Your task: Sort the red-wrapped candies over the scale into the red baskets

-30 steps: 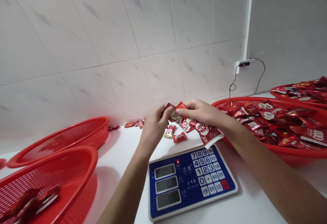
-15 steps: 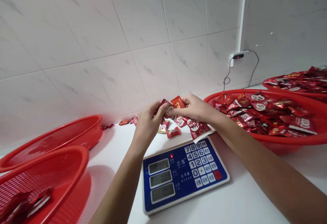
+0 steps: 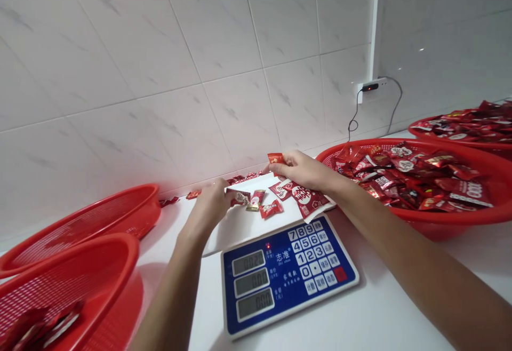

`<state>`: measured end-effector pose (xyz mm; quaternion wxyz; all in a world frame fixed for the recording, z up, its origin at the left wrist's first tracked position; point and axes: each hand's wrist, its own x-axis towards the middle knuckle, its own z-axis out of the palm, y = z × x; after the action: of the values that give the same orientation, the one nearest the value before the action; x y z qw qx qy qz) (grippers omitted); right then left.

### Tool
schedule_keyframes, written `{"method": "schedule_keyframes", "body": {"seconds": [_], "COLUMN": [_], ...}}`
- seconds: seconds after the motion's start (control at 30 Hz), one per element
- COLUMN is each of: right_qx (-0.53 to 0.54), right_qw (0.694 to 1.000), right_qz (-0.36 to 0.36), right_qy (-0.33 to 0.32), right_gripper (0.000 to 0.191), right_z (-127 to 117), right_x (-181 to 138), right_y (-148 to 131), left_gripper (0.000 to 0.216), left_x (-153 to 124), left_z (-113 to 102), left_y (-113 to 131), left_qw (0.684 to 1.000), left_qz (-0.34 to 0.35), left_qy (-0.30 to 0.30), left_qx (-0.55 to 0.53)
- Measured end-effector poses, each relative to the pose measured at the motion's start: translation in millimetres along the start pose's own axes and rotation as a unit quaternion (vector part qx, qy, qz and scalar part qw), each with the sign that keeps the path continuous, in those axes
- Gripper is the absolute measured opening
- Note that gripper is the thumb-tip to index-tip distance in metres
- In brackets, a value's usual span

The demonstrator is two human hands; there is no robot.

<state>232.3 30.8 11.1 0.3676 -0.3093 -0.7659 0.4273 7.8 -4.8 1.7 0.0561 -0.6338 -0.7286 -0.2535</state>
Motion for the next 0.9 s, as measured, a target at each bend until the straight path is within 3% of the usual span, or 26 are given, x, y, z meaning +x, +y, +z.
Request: {"method": "schedule_keyframes", "body": {"seconds": [0.1,0.17,0.27,0.37,0.47,0.57,0.7,0.8,0.9], "right_qx": [0.013,-0.001,-0.042,-0.074,-0.076,-0.084,-0.105,-0.109,-0.039], "right_qw": [0.999,0.999,0.996,0.994,0.989,0.984,0.987,0.988,0.991], "right_qz": [0.009,-0.015,-0.061,-0.076,-0.113,-0.138,-0.106,-0.099,-0.124], "right_qy": [-0.037,-0.049,-0.042,-0.025,-0.055,-0.076,-0.061,-0.042,-0.023], "right_gripper": [0.021,0.020,0.010,0.036,0.043,0.042,0.032,0.027,0.030], "right_z": [4.6,8.3,11.9,10.0,6.6,6.9,7.1,3.5,3.8], "right_x": [1.3,1.1,-0.6,-4.1,-7.9,-10.3,-10.3,-8.8,-6.6], "right_y": [3.9,4.8,3.2,-0.7,-3.7,-4.4,-4.2,-5.2,-6.6], "left_gripper": [0.017,0.030,0.035,0.033,0.033,0.035,0.038,0.038,0.042], "left_x": [-6.7,-13.7,-23.2,-27.5,-27.6,-26.3,-23.8,-22.5,-22.5], "left_z": [-10.1,-20.6,-27.6,-22.2,-16.1,-14.5,-13.4,-12.2,-12.6], "left_y": [8.6,21.8,42.2,51.8,51.9,50.5,49.1,47.2,45.5], "left_qw": [0.999,0.995,0.965,0.932,0.908,0.921,0.944,0.945,0.933], "left_qz": [0.028,0.065,0.140,0.161,0.151,0.163,0.171,0.143,0.146], "left_qy": [-0.016,-0.029,-0.094,-0.143,-0.165,-0.152,-0.109,-0.105,-0.101], "left_qx": [0.000,-0.065,-0.200,-0.292,-0.355,-0.320,-0.259,-0.277,-0.312]}}
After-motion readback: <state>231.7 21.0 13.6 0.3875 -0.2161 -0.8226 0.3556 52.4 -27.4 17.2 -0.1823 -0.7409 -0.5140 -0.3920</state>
